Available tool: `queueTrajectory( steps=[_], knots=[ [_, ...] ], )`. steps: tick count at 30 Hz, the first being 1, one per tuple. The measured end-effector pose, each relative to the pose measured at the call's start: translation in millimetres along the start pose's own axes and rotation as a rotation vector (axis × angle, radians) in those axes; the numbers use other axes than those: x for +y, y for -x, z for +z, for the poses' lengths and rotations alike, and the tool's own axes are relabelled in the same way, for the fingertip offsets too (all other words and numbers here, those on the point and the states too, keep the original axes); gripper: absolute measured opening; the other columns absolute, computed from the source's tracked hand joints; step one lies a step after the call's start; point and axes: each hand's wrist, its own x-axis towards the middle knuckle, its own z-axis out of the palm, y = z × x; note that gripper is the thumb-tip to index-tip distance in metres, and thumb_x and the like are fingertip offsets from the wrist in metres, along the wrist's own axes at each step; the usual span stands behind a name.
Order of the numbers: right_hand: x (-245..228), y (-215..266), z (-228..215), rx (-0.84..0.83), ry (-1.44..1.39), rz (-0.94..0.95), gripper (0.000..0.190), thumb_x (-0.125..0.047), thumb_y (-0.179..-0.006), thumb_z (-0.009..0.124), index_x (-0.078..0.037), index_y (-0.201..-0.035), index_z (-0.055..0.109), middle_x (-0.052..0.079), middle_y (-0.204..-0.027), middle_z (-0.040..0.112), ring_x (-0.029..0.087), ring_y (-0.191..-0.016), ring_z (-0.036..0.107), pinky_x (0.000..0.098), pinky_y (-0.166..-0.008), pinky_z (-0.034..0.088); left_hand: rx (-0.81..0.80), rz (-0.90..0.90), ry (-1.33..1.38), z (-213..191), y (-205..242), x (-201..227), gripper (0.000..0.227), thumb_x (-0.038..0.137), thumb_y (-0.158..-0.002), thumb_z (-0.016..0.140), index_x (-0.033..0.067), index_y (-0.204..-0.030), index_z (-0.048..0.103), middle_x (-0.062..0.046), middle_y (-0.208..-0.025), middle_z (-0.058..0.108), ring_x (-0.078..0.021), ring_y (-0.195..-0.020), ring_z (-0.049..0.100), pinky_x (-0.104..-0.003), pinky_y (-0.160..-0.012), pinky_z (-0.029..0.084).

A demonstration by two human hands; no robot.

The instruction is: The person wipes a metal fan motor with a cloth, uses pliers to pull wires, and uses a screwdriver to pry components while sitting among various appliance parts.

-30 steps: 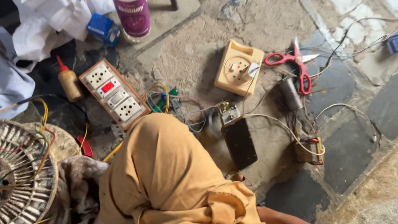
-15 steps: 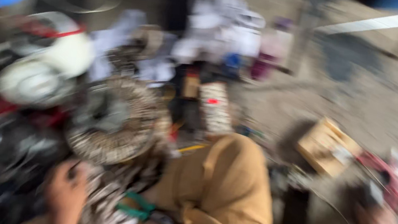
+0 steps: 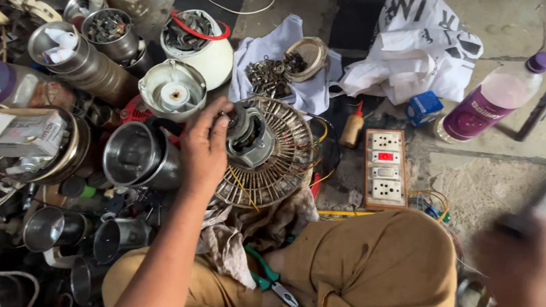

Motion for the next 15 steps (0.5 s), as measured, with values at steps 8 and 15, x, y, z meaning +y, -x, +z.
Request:
queueTrajectory(
  steps=[8, 15],
  knots=[
    [31.5, 131.5, 373.7, -0.549, -0.111, 0.321, 0.073, -0.044, -0.091, 0.062, -0.015, -0.153, 0.037, 0.004, -0.110, 0.064, 0.014, -0.076, 0.057, 0.0293, -0.056, 0.044, 0.016, 0.057, 0.063, -1.0, -13.1, -14.5, 0.009, 0.011, -0.101, 0.069, 0.0042, -0.106, 0.073, -0.008, -0.111, 0.071, -0.0243, -0.107, 0.067, -0.035, -0.096, 0.052],
    [19.4, 106.3, 374.6, -0.410, -0.132, 0.065, 0.068, -0.041, -0.101, 0.056, -0.012, -0.159, 0.037, 0.009, -0.106, 0.060, 0.009, -0.070, 0.055, 0.0256, -0.052, 0.046, 0.136, 0.073, 0.056, 9.9, -12.1, -25.7, 0.012, 0.015, -0.096, 0.076, 0.0044, -0.100, 0.074, -0.006, -0.099, 0.069, -0.0234, -0.099, 0.064, -0.036, -0.092, 0.050]
  ],
)
